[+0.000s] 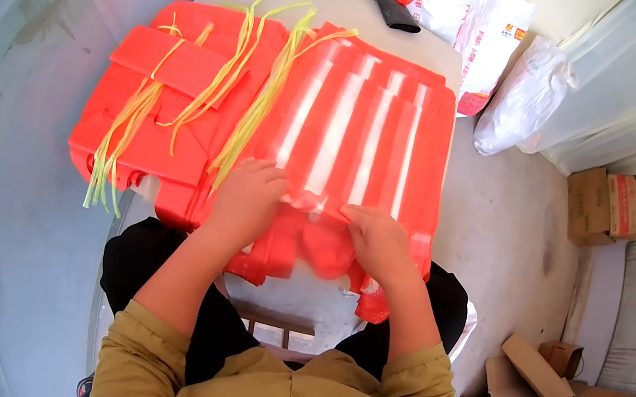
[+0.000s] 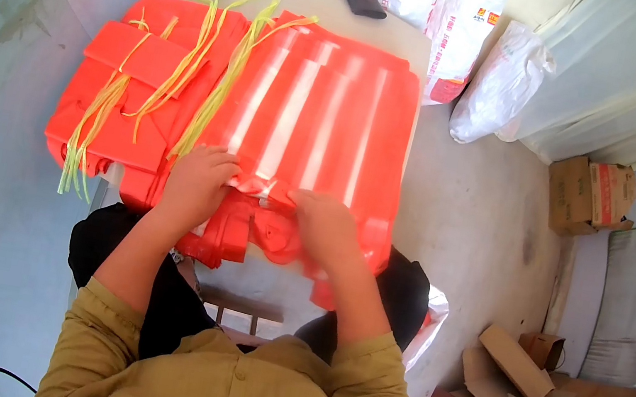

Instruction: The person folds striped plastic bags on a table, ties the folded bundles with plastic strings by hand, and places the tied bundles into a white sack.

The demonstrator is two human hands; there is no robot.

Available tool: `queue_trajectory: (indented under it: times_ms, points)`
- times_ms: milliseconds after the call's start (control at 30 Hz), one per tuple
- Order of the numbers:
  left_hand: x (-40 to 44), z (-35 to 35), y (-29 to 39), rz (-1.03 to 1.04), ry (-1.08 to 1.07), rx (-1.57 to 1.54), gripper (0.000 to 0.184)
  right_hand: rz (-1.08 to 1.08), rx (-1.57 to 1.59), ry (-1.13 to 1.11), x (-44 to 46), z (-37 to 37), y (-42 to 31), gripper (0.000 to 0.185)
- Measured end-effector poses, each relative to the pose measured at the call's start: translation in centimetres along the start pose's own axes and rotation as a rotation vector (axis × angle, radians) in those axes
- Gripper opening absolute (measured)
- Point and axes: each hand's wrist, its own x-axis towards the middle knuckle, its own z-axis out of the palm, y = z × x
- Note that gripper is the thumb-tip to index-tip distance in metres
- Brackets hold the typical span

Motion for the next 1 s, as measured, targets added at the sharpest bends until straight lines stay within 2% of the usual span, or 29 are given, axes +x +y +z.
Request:
queue_trajectory:
  times_ms: [67, 167, 267, 367, 567, 667, 800, 867, 967, 1000]
  points:
    - [-0.4, -1.7, 0.7, -0.056, -0.15, -0.105, 0.026, 0.053, -0.121, -0.194, -0.4, -1.3, 0.1, 0.024]
    - [-0.2, -4.4, 2.0, -0.247, -0.379, -0.182, 0.034, 0.107, 0.162, -0.324, -0.3, -3.8, 0.6, 0.017]
    - [-0.6, -4.1, 1.9, -0.389, -0.22, -0.425, 0.042, 0.152, 0.255, -0.395, 1.2, -5.7, 0.7, 0.018]
    - [-0.6, -3.7, 1.3, -0.466, -0.205, -0.498, 0.051, 0.231, 0.292, -0.459, 3.6, -5.3, 1.9, 0.022]
    - [0.3, -2.8, 0.6, -0.499, -0.188, -0.388, 0.045, 0.329, 0.268, -0.499, 6.6, -3.5, 5.0, 0.026]
    - [1.3, -3.3, 1.2, -0.63, -0.235, -0.407, 0.044, 0.293, 0.183, -0.498, 7.0, -2.9, 5.5, 0.029]
    - [1.5, -1.9, 0.9, -0.614, -0.143, -0.294, 0.045, 0.357, 0.234, -0.211, 5.6, -2.6, 5.4, 0.021]
    - [1.1, -1.4, 0.9, -0.598, -0.09, -0.26, 0.045, 0.39, 0.325, 0.002, 3.4, -1.8, 6.4, 0.034]
    - [0.9, -0.8, 0.8, -0.591, -0.019, -0.263, 0.046, 0.504, 0.374, 0.051, 0.0, -3.5, 6.4, 0.054]
    - [0.9, -0.8, 0.9, -0.618, -0.036, -0.265, 0.048, 0.479, 0.383, 0.075, -1.2, -3.5, 7.0, 0.057]
